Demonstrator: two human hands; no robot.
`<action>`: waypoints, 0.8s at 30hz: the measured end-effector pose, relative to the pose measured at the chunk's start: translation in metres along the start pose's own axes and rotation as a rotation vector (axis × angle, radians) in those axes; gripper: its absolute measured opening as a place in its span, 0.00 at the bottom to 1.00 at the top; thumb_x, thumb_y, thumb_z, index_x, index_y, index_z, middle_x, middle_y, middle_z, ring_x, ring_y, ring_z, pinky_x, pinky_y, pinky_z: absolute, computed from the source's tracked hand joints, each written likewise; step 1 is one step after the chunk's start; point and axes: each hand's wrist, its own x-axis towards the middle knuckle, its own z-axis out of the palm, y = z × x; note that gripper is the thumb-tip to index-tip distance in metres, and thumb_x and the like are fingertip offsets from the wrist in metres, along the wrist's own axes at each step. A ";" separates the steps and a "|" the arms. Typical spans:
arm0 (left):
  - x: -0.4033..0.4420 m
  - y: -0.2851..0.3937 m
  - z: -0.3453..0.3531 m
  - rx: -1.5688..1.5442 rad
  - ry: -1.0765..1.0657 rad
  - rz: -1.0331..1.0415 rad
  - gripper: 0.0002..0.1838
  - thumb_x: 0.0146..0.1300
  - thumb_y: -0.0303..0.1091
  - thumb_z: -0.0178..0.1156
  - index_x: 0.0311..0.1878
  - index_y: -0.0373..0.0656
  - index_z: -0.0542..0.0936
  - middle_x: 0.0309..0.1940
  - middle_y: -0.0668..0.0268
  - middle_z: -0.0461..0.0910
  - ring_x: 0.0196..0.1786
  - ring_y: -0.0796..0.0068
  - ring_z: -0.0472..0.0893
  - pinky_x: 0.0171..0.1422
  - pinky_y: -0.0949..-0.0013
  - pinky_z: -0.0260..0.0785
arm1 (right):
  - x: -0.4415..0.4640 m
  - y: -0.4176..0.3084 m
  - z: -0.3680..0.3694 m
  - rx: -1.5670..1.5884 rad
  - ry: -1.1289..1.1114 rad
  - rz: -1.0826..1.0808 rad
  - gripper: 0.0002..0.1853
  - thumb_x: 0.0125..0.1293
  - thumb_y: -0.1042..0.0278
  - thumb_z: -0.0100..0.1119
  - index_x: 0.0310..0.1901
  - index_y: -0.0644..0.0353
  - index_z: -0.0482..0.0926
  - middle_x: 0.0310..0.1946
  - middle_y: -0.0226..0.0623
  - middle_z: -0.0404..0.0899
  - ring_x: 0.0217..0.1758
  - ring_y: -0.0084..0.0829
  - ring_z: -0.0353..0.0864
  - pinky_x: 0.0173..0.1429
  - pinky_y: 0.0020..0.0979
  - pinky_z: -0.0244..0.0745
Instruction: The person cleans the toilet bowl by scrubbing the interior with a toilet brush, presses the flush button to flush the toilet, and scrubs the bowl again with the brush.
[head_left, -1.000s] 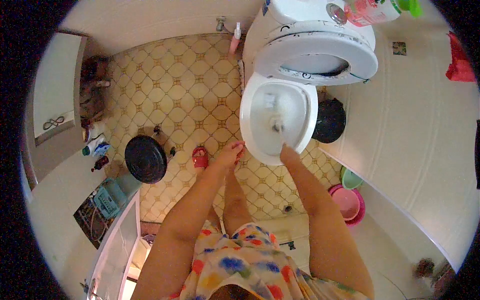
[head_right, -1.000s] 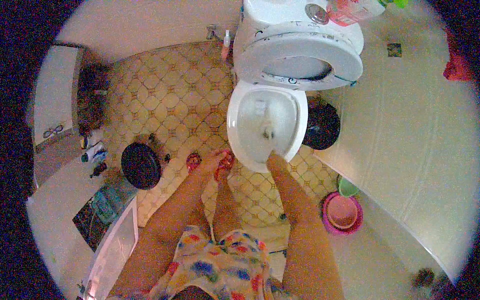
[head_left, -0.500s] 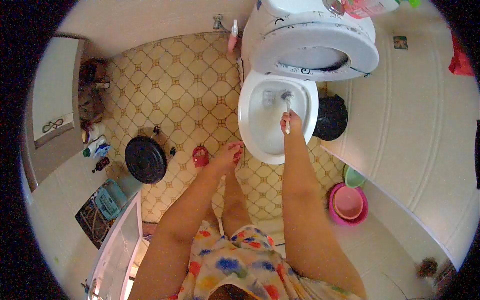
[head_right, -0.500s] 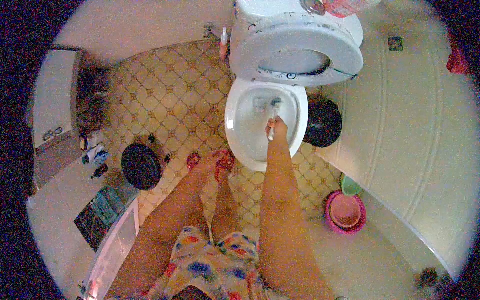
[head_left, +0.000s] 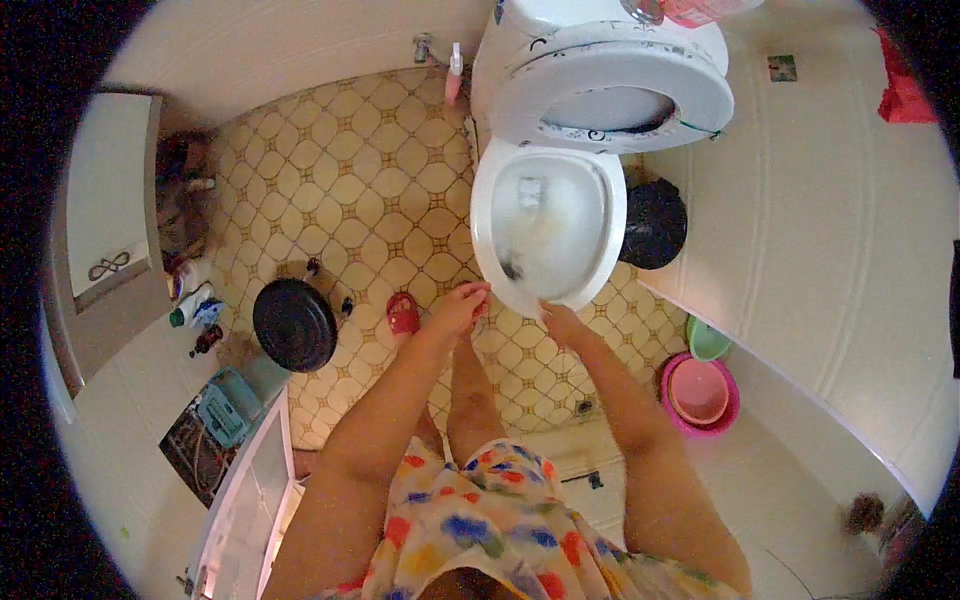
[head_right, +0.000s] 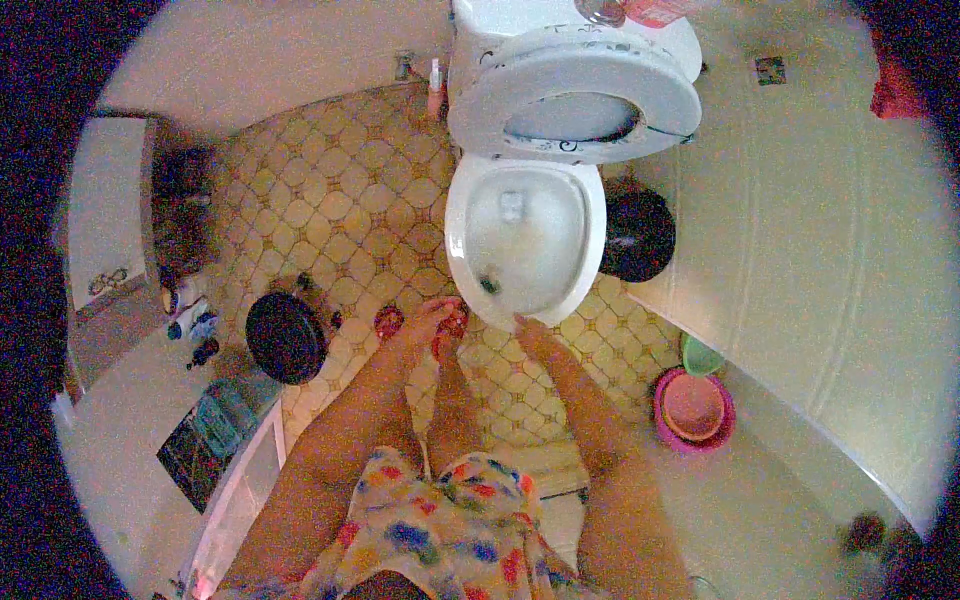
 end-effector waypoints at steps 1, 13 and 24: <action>0.007 -0.005 -0.002 0.010 -0.012 0.010 0.14 0.58 0.37 0.50 0.45 0.40 0.70 0.29 0.65 0.75 0.29 0.74 0.75 0.33 0.72 0.69 | -0.017 0.001 -0.011 -0.061 -0.029 0.072 0.21 0.59 0.67 0.40 0.56 0.55 0.61 0.21 0.41 0.69 0.13 0.29 0.67 0.14 0.28 0.63; -0.046 0.065 0.031 0.223 0.157 -0.205 0.12 0.60 0.32 0.47 0.46 0.40 0.70 0.28 0.69 0.73 0.30 0.82 0.71 0.36 0.79 0.65 | 0.080 -0.096 -0.002 1.022 0.125 -0.088 0.19 0.59 0.62 0.43 0.52 0.59 0.64 0.10 0.33 0.63 0.07 0.27 0.61 0.11 0.28 0.59; -0.024 0.022 0.006 0.003 0.038 -0.116 0.11 0.60 0.31 0.47 0.45 0.40 0.71 0.27 0.68 0.73 0.29 0.82 0.70 0.34 0.80 0.65 | 0.034 -0.046 -0.007 0.577 -0.004 0.144 0.20 0.60 0.62 0.43 0.55 0.55 0.62 0.12 0.29 0.61 0.10 0.21 0.57 0.11 0.24 0.52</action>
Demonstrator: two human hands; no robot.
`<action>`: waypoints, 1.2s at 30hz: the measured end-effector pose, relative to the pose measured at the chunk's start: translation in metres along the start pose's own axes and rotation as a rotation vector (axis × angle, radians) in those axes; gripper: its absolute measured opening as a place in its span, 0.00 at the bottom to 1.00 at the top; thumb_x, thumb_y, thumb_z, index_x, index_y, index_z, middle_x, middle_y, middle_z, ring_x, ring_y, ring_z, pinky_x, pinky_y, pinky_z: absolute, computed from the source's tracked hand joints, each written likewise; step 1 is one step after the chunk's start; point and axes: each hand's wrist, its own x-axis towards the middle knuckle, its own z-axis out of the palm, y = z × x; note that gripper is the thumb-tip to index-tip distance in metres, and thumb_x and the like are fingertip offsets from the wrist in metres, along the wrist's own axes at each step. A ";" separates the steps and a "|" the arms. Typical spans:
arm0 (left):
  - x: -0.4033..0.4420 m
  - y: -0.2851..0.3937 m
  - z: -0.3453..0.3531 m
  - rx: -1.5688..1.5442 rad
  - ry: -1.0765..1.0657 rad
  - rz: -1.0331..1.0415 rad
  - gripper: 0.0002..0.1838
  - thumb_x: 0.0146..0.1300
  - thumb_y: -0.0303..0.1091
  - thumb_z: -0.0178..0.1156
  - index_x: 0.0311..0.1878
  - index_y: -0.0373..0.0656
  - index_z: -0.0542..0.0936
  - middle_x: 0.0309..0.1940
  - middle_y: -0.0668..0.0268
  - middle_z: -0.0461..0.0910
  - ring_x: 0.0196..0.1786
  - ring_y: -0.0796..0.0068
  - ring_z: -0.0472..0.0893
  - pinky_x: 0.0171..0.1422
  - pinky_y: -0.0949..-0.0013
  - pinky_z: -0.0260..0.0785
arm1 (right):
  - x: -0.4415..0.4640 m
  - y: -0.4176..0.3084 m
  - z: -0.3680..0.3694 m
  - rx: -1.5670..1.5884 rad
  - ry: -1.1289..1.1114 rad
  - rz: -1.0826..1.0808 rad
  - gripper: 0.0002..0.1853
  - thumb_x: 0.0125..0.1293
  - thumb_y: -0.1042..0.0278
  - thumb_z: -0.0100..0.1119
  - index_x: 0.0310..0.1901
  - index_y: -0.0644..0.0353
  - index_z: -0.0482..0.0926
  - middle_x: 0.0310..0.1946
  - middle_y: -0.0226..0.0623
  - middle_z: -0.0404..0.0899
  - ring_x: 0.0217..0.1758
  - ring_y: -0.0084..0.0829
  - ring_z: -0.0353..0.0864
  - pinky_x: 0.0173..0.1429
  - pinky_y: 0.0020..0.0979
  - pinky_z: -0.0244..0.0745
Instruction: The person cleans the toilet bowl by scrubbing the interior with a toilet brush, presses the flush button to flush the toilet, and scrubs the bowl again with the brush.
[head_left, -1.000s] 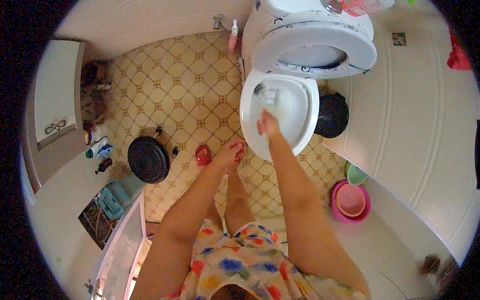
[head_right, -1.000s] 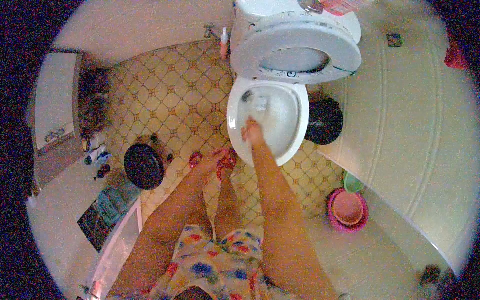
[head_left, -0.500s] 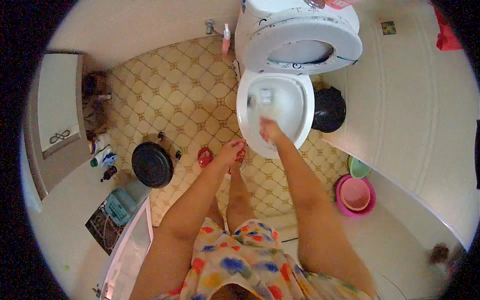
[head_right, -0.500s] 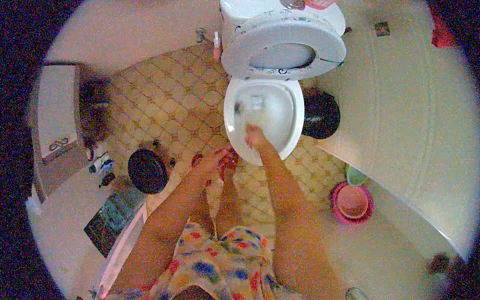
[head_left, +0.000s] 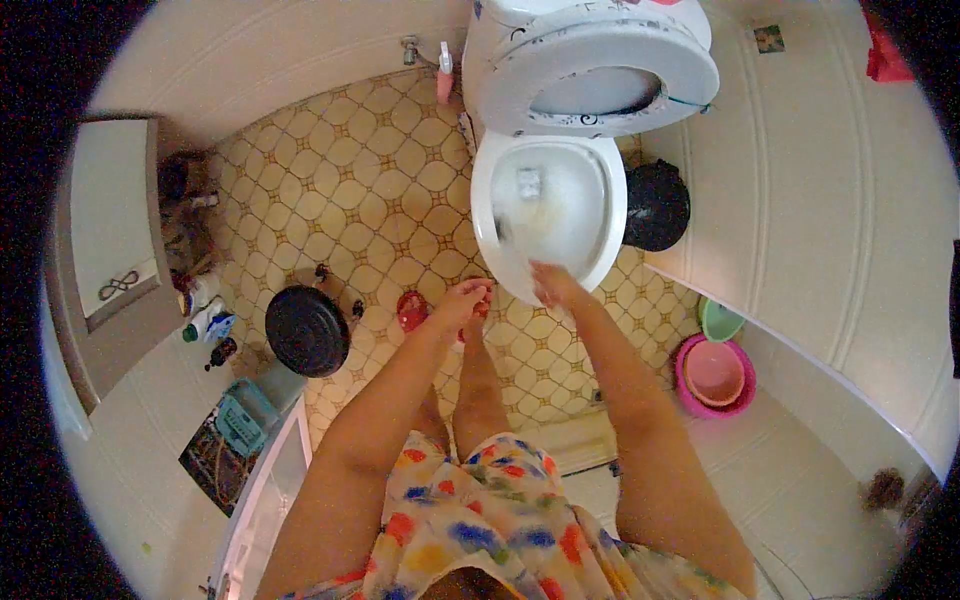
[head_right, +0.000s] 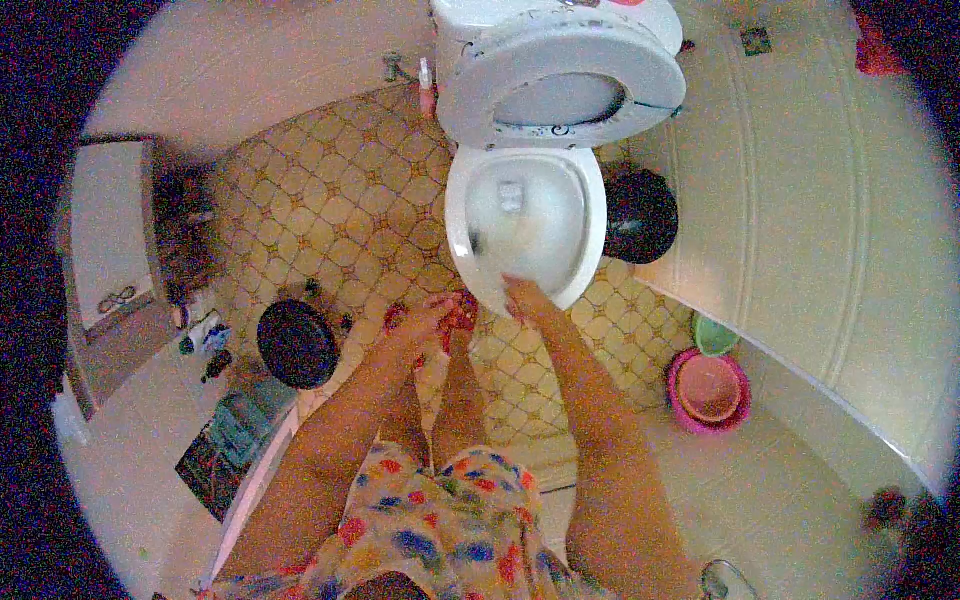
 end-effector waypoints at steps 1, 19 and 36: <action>0.003 -0.001 -0.001 0.006 0.012 -0.005 0.11 0.60 0.31 0.47 0.45 0.40 0.71 0.27 0.68 0.73 0.29 0.82 0.70 0.34 0.80 0.65 | -0.002 -0.041 0.012 0.133 -0.030 -0.108 0.21 0.61 0.60 0.42 0.55 0.56 0.61 0.13 0.29 0.63 0.09 0.21 0.57 0.12 0.24 0.53; 0.012 -0.005 -0.009 0.036 -0.059 0.043 0.13 0.60 0.31 0.46 0.46 0.38 0.70 0.28 0.67 0.73 0.30 0.79 0.70 0.34 0.77 0.65 | -0.028 -0.083 -0.110 -1.353 0.672 0.148 0.15 0.60 0.60 0.38 0.41 0.56 0.73 0.40 0.46 0.73 0.42 0.40 0.74 0.44 0.38 0.68; -0.021 -0.004 0.005 0.050 -0.032 0.045 0.11 0.59 0.30 0.48 0.44 0.38 0.72 0.29 0.66 0.74 0.31 0.80 0.71 0.36 0.80 0.66 | -0.067 -0.041 -0.117 -1.650 0.505 -0.049 0.17 0.58 0.68 0.38 0.49 0.52 0.69 0.38 0.39 0.75 0.45 0.36 0.74 0.44 0.38 0.69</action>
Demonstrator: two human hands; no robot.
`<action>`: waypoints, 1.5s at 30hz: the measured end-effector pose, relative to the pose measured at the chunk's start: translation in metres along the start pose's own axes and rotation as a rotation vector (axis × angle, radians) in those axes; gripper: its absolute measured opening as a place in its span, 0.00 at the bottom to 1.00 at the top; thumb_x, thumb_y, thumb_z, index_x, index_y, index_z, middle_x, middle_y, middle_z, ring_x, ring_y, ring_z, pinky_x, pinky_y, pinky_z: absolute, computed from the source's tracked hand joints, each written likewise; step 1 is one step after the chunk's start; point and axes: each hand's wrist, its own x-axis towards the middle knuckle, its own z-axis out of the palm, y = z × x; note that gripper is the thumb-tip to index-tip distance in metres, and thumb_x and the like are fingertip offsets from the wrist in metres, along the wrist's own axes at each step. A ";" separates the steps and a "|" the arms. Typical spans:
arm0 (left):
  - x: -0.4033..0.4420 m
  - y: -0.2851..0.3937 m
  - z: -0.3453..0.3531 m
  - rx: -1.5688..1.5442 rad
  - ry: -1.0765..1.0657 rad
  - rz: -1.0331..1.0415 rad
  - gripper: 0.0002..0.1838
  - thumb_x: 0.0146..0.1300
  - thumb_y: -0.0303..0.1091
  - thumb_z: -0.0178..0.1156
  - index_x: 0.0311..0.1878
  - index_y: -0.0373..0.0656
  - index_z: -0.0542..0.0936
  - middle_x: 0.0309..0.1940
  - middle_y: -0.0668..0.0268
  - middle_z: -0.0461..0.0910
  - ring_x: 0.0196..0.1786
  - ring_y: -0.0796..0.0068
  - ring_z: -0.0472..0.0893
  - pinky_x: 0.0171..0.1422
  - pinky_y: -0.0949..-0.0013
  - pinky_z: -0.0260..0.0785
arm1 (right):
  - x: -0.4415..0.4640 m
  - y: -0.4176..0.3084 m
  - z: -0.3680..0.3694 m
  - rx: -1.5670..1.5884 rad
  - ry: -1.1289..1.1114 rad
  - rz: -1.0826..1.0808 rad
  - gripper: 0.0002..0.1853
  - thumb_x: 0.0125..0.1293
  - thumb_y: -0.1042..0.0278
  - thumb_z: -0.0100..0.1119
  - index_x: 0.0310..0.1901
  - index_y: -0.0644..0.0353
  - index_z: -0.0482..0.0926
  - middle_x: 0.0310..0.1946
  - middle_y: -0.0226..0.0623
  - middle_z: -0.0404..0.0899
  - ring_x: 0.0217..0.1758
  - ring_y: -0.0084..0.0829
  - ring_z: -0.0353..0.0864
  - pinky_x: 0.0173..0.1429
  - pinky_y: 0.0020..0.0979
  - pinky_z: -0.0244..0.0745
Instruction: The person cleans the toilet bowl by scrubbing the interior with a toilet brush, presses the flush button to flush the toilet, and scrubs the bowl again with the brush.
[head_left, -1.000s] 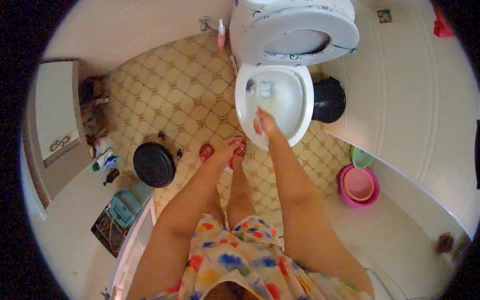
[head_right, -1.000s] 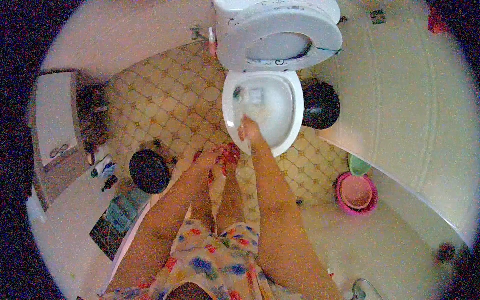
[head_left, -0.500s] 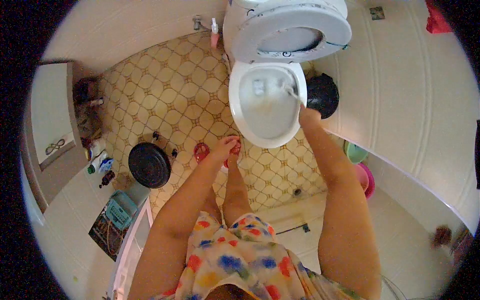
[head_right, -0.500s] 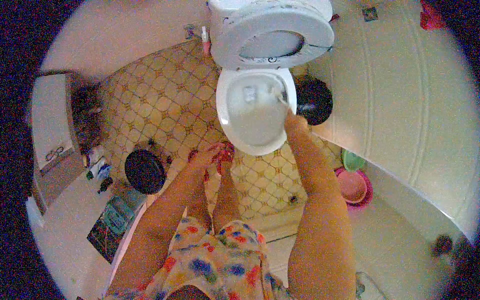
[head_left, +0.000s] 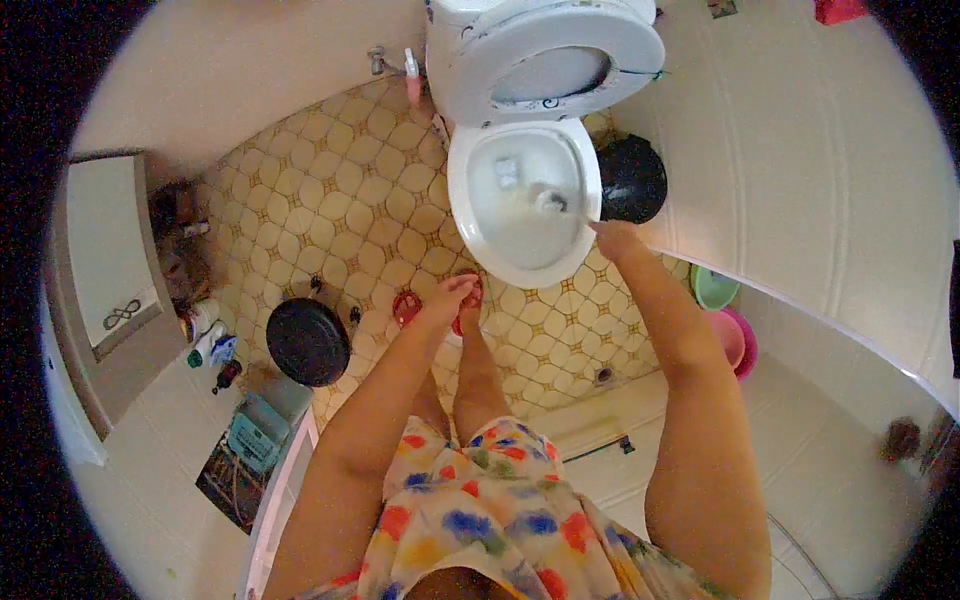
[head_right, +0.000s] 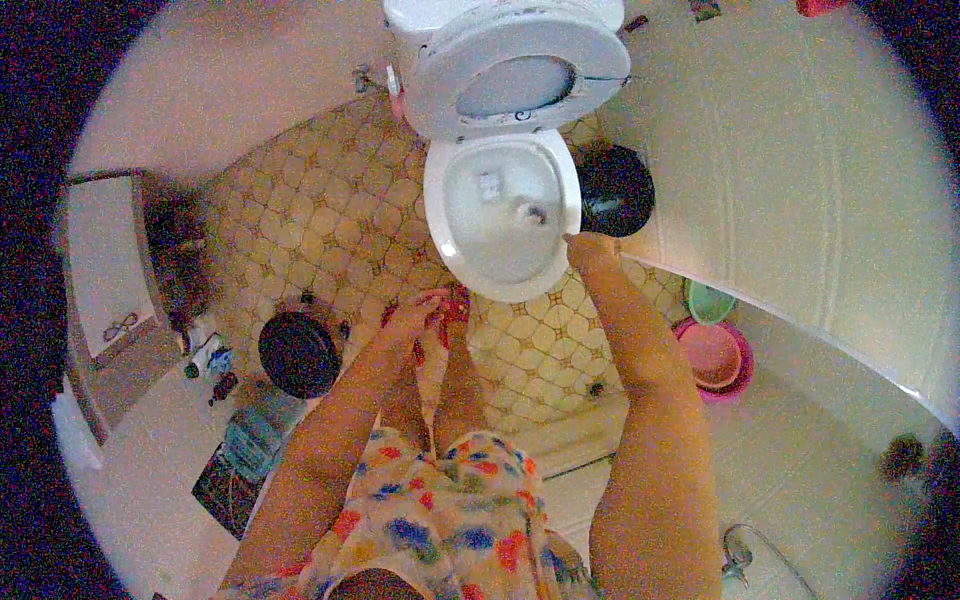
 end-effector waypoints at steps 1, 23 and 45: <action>-0.001 0.001 0.000 0.009 -0.002 -0.001 0.11 0.59 0.30 0.48 0.45 0.38 0.72 0.29 0.66 0.74 0.30 0.80 0.71 0.36 0.80 0.65 | -0.004 0.002 0.004 -0.009 0.026 -0.014 0.17 0.58 0.68 0.38 0.48 0.52 0.70 0.38 0.39 0.75 0.45 0.35 0.73 0.44 0.38 0.70; 0.025 -0.021 0.110 -0.186 0.401 -0.030 0.14 0.59 0.34 0.48 0.48 0.42 0.70 0.31 0.71 0.74 0.28 0.85 0.69 0.27 0.82 0.60 | 0.076 0.056 0.002 -0.140 0.097 -0.818 0.07 0.49 0.67 0.50 0.27 0.55 0.78 0.27 0.37 0.77 0.33 0.37 0.77 0.36 0.37 0.72; 0.030 -0.047 0.151 -0.274 0.466 0.083 0.13 0.61 0.34 0.44 0.49 0.45 0.69 0.32 0.72 0.74 0.30 0.85 0.70 0.32 0.82 0.62 | 0.077 0.070 0.009 -0.051 -0.014 -0.903 0.10 0.53 0.66 0.44 0.32 0.52 0.77 0.33 0.38 0.76 0.39 0.40 0.74 0.39 0.38 0.70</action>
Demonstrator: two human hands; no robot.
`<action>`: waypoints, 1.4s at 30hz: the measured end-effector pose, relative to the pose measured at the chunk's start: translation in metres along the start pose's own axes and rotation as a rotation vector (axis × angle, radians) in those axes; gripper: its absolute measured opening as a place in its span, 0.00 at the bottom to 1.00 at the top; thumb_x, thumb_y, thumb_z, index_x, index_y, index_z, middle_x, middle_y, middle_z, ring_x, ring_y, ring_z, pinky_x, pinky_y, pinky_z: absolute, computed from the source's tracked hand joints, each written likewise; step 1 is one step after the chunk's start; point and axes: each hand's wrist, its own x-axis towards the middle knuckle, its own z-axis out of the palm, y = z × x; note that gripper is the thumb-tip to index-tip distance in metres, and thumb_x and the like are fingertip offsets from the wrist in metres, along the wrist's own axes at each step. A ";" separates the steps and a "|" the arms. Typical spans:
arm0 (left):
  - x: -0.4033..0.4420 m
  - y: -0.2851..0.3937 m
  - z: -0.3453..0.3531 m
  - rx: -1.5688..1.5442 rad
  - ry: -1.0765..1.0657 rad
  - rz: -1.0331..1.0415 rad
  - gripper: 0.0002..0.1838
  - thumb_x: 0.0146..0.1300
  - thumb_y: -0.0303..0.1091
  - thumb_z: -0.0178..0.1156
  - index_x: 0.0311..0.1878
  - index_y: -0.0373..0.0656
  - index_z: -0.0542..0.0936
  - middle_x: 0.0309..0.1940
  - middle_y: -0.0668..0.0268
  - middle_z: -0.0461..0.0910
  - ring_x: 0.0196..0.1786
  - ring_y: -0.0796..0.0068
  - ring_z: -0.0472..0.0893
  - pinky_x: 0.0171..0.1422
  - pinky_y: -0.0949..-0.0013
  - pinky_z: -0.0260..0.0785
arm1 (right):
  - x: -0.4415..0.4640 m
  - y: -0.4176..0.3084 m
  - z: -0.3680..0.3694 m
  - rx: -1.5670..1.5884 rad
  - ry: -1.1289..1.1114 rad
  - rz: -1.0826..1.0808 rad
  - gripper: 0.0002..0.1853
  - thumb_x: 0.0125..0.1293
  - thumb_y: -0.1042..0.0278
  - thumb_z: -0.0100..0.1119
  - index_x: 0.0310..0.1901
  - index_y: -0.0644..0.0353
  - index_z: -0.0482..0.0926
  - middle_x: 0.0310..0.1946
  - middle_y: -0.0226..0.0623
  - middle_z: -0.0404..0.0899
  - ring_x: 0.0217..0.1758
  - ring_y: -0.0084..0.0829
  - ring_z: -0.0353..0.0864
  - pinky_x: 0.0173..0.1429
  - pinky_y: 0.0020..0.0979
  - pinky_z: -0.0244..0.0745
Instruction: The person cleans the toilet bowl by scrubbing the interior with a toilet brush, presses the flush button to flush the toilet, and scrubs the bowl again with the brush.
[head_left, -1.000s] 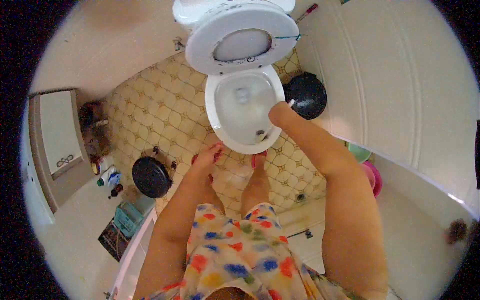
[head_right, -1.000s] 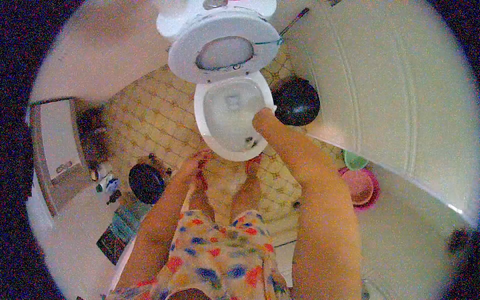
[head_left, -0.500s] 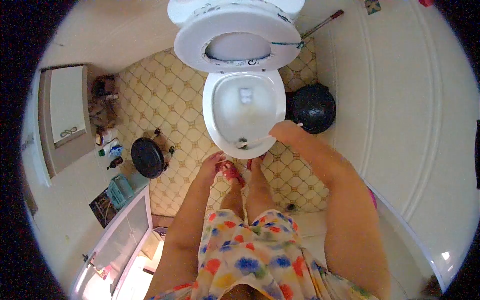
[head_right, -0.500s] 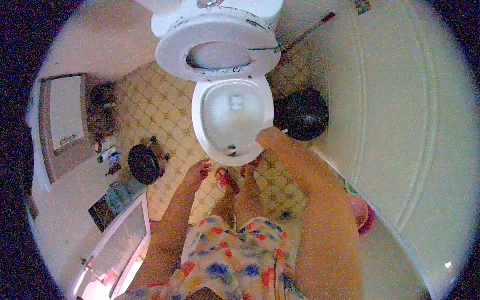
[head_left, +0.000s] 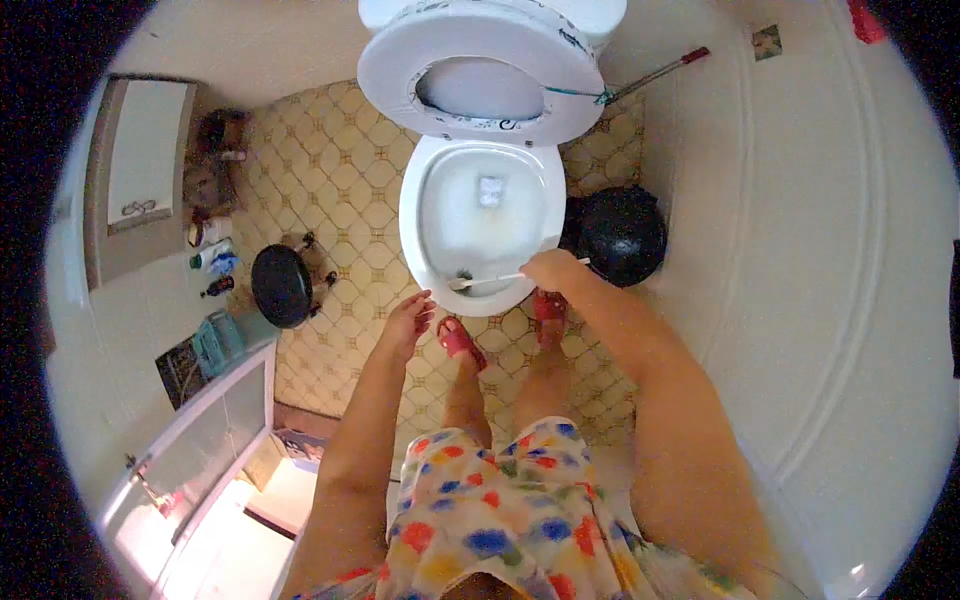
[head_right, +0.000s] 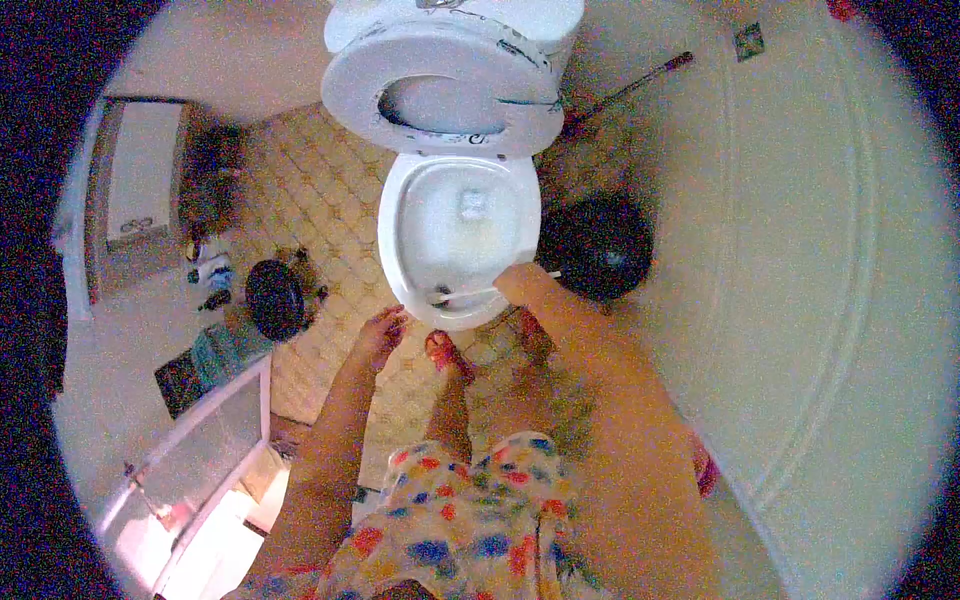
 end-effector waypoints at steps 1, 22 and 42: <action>-0.003 -0.005 0.008 -0.022 0.009 0.002 0.14 0.61 0.33 0.44 0.49 0.44 0.69 0.32 0.71 0.73 0.30 0.84 0.70 0.31 0.81 0.63 | -0.002 0.009 -0.002 -0.060 -0.047 -0.021 0.10 0.53 0.66 0.44 0.32 0.52 0.77 0.33 0.38 0.76 0.40 0.40 0.74 0.39 0.38 0.70; 0.018 -0.045 0.054 0.010 0.137 -0.057 0.14 0.60 0.35 0.45 0.49 0.47 0.69 0.33 0.72 0.73 0.31 0.85 0.69 0.33 0.82 0.61 | 0.007 -0.010 0.046 0.038 0.205 -0.022 0.12 0.55 0.70 0.43 0.40 0.57 0.72 0.28 0.39 0.73 0.30 0.39 0.76 0.33 0.36 0.72; 0.036 -0.018 0.037 0.147 0.041 -0.031 0.17 0.57 0.38 0.49 0.49 0.45 0.69 0.36 0.70 0.74 0.32 0.82 0.70 0.35 0.80 0.62 | -0.025 0.024 0.000 0.033 0.057 -0.168 0.12 0.57 0.69 0.41 0.41 0.57 0.72 0.27 0.40 0.74 0.33 0.40 0.76 0.36 0.37 0.72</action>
